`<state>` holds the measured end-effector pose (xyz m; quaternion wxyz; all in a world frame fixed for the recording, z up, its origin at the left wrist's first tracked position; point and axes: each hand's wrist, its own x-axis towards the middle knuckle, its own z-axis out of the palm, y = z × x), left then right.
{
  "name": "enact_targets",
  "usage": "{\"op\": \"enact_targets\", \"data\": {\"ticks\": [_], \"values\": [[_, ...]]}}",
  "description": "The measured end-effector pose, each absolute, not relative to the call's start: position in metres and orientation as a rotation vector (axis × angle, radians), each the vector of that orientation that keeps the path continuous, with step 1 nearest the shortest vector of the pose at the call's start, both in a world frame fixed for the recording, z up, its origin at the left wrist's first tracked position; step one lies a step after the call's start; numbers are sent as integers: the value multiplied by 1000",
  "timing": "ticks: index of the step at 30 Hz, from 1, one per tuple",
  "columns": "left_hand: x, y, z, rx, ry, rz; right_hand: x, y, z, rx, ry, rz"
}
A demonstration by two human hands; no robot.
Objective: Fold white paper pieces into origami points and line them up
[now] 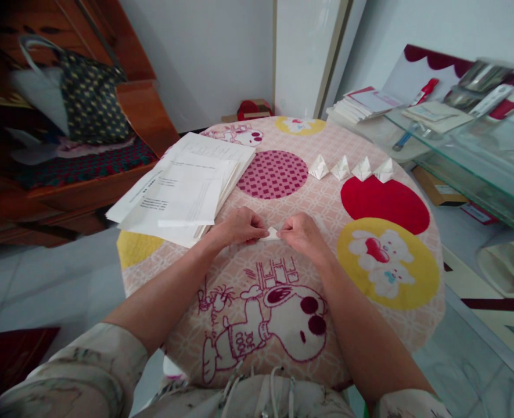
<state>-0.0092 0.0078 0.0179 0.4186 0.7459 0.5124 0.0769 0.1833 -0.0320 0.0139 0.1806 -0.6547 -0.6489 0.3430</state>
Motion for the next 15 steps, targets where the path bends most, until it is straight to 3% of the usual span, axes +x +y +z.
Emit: {"op": "enact_targets", "data": {"ticks": [15], "values": [[-1,-1,13,2182,1432,283,176,-31,12,-1995,-1870,790]]}}
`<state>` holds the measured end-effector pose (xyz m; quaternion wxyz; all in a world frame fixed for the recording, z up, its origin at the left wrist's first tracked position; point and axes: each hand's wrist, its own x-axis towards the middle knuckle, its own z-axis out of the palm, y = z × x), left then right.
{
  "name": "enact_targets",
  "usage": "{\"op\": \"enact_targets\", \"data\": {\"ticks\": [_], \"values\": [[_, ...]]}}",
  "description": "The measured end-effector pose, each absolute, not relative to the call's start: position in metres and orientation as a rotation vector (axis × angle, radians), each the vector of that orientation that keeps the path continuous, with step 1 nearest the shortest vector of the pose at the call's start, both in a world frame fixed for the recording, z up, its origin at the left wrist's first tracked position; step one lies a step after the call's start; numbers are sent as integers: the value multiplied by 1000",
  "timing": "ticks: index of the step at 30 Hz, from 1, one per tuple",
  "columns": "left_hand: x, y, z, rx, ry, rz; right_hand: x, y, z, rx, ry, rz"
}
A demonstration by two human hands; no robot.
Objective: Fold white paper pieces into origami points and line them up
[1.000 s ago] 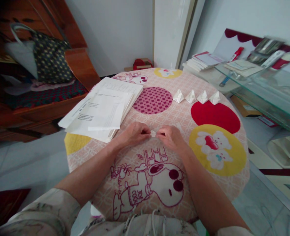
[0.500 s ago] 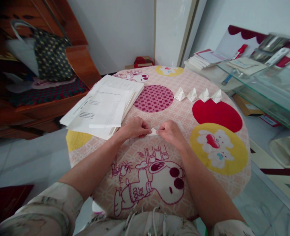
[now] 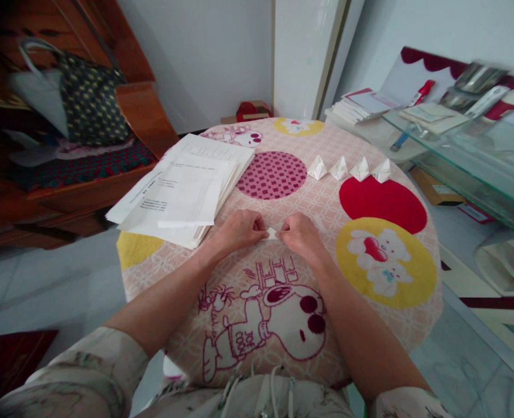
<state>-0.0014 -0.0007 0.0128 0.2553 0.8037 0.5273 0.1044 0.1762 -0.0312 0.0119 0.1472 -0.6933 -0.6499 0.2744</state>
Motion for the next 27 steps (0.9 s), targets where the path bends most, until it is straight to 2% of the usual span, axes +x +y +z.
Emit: {"op": "enact_targets", "data": {"ticks": [13,21,27], "values": [[2,4,12,2033,1393,280,178,-35,12,-1940,-1890,753],[-2,0,8,1909,1198,507,194,-41,7,-1664,-1559,1219],[-4,5,2,1450,992,621,202,-45,10,-1536,-1329,1406]]}}
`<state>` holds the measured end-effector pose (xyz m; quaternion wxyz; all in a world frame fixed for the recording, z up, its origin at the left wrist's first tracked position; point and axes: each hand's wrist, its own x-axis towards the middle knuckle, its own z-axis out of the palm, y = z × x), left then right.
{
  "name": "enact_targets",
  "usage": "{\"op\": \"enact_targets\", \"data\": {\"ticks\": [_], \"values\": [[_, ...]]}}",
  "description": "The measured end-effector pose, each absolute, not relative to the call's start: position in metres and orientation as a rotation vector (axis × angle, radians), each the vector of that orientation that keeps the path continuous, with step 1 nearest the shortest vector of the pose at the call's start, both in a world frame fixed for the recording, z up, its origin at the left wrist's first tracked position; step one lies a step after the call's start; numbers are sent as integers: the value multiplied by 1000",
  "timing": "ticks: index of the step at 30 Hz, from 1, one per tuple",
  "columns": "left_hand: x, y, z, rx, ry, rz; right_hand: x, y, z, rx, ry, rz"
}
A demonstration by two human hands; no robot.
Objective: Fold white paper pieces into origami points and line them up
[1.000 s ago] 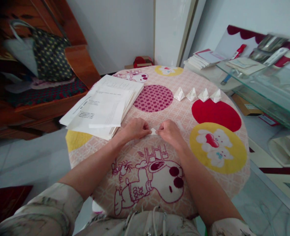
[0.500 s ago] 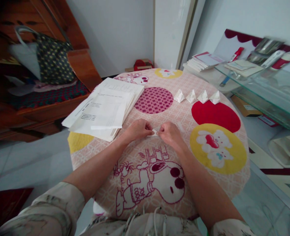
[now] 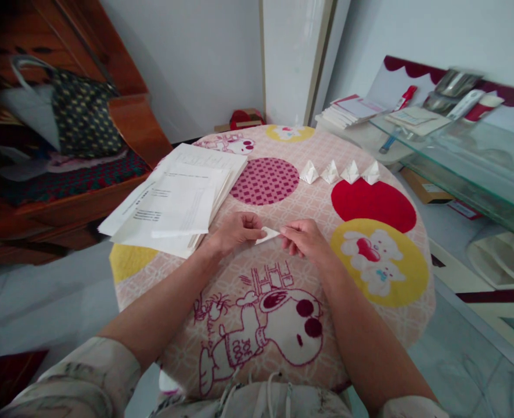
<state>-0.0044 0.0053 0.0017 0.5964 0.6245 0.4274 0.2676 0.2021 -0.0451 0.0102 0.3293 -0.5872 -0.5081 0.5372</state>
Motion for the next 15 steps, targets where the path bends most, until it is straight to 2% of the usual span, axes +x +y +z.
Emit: {"op": "enact_targets", "data": {"ticks": [15], "values": [[-4,2,5,1366,1012,637,196,-48,13,-1450,-1285,1471]]}}
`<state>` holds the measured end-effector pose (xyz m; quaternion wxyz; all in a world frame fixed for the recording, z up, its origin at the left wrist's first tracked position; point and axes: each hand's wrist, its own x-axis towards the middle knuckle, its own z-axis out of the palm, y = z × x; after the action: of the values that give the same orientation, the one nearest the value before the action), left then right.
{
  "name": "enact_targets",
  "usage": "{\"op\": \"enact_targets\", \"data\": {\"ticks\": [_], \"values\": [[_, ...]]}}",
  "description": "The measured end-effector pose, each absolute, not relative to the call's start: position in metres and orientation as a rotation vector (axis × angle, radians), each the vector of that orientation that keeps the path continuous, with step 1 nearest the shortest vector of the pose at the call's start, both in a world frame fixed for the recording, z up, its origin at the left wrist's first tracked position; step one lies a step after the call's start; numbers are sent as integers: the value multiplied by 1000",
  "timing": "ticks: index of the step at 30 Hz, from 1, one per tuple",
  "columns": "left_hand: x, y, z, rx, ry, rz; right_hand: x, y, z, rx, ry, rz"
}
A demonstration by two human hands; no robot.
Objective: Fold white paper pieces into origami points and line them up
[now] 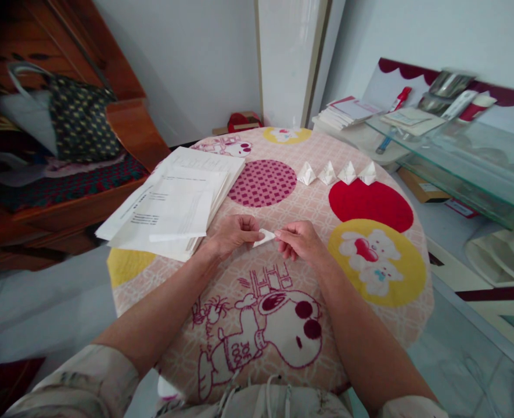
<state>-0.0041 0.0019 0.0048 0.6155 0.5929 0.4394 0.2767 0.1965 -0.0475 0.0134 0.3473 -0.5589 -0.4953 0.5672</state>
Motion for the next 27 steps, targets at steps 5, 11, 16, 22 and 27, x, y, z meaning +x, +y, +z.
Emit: {"op": "enact_targets", "data": {"ticks": [5,11,16,22,27], "values": [[-4,0,9,1260,1017,610,195,-49,12,-1414,-1329,1405],[-4,2,4,1135,908,637,193,-51,16,-1370,-1361,1323],[-2,1,5,1062,921,641,189,-52,18,-1370,-1309,1280],[-2,2,7,1037,908,654,187,-52,17,-1304,-1258,1350],[-2,0,7,1105,886,628,188,-51,13,-1259,-1370,1541]]}}
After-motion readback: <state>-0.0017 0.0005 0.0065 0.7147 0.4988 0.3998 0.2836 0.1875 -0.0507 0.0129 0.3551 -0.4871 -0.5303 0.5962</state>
